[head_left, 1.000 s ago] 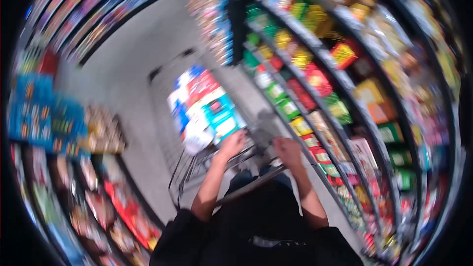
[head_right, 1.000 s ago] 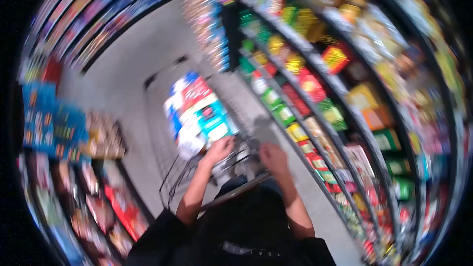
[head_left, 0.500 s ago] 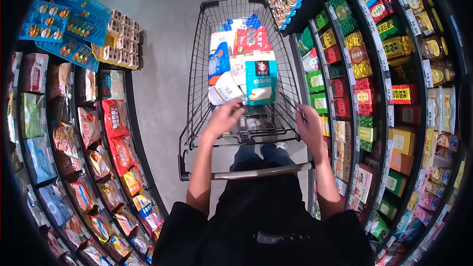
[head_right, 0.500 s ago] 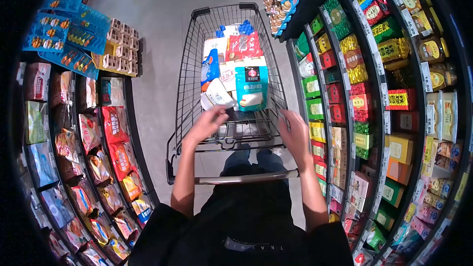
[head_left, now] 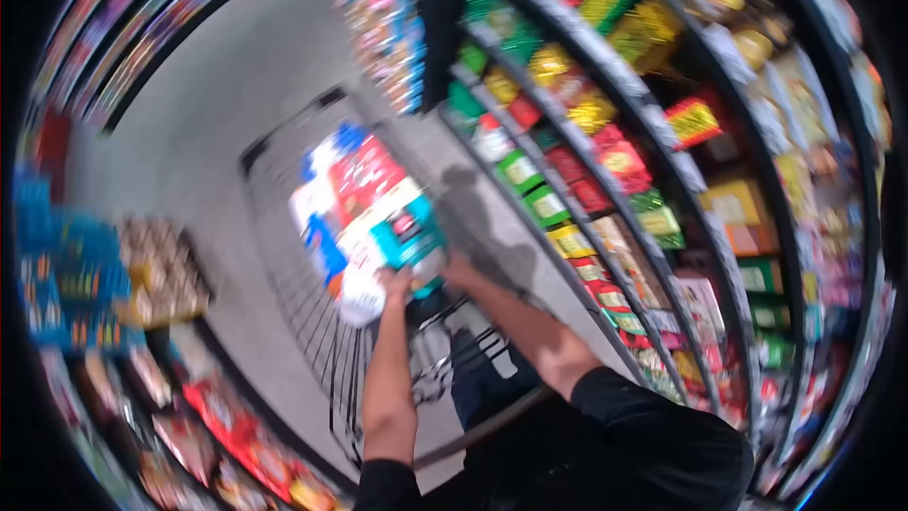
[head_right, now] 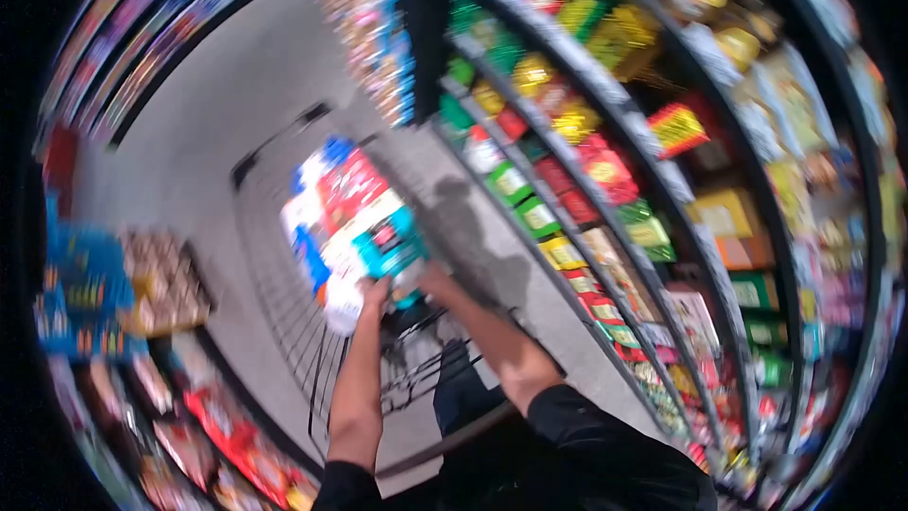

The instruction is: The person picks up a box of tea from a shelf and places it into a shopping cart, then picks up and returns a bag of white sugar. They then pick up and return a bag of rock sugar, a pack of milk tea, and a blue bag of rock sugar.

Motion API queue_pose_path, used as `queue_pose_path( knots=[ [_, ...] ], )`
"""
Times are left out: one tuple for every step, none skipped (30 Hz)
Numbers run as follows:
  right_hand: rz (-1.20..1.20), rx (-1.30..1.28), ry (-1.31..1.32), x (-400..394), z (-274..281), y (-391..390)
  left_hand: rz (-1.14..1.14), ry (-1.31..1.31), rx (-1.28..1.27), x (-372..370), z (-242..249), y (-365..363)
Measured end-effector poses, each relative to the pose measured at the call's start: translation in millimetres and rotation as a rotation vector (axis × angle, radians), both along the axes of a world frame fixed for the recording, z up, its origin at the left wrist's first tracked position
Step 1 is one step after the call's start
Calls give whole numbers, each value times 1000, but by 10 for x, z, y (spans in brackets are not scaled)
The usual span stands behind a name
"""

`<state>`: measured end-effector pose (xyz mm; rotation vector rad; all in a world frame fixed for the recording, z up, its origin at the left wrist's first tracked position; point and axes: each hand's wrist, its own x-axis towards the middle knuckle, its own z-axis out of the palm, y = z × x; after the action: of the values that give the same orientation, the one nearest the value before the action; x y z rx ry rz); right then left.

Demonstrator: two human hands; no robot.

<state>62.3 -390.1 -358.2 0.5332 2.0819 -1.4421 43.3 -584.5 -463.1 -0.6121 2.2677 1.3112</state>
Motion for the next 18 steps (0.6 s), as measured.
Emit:
queue_pose_path(
  knots=[
    [-48,15,-16,86,-213,32,129,55,187,30,-309,6],
    [-1,48,-20,107,-167,66,177,-40,105,16,-359,-4],
    [40,108,-26,97,4,102,291,183,52,76,-237,152],
    [36,225,-101,56,45,86,242,156,152,100,389,299],
    [-18,164,-18,68,-83,102,194,124,252,104,1223,481],
    [-24,173,53,25,48,117,189,103,336,131,1203,485],
    [-29,176,119,34,227,106,185,79,418,159,1197,492],
    [-62,162,137,27,313,113,145,91,394,170,1148,439],
    [-23,137,121,30,401,130,110,102,370,179,1102,379],
    [21,113,106,49,461,143,98,154,375,188,1152,340],
    [-1,101,124,71,527,149,73,169,365,167,1204,302],
    [-13,91,187,110,569,144,71,222,381,173,1411,266],
    [-24,82,249,153,613,149,70,273,399,189,1630,205],
    [22,35,325,165,591,173,-6,290,318,188,1881,95],
    [3,27,340,159,856,178,-79,308,237,208,2233,4],
    [20,-100,270,169,1129,217,-39,332,213,269,2607,-51],
    [29,-221,199,239,1417,271,-19,428,302,325,2972,-49],
    [55,-291,279,307,1609,293,35,370,319,311,3091,-165]
  ],
)
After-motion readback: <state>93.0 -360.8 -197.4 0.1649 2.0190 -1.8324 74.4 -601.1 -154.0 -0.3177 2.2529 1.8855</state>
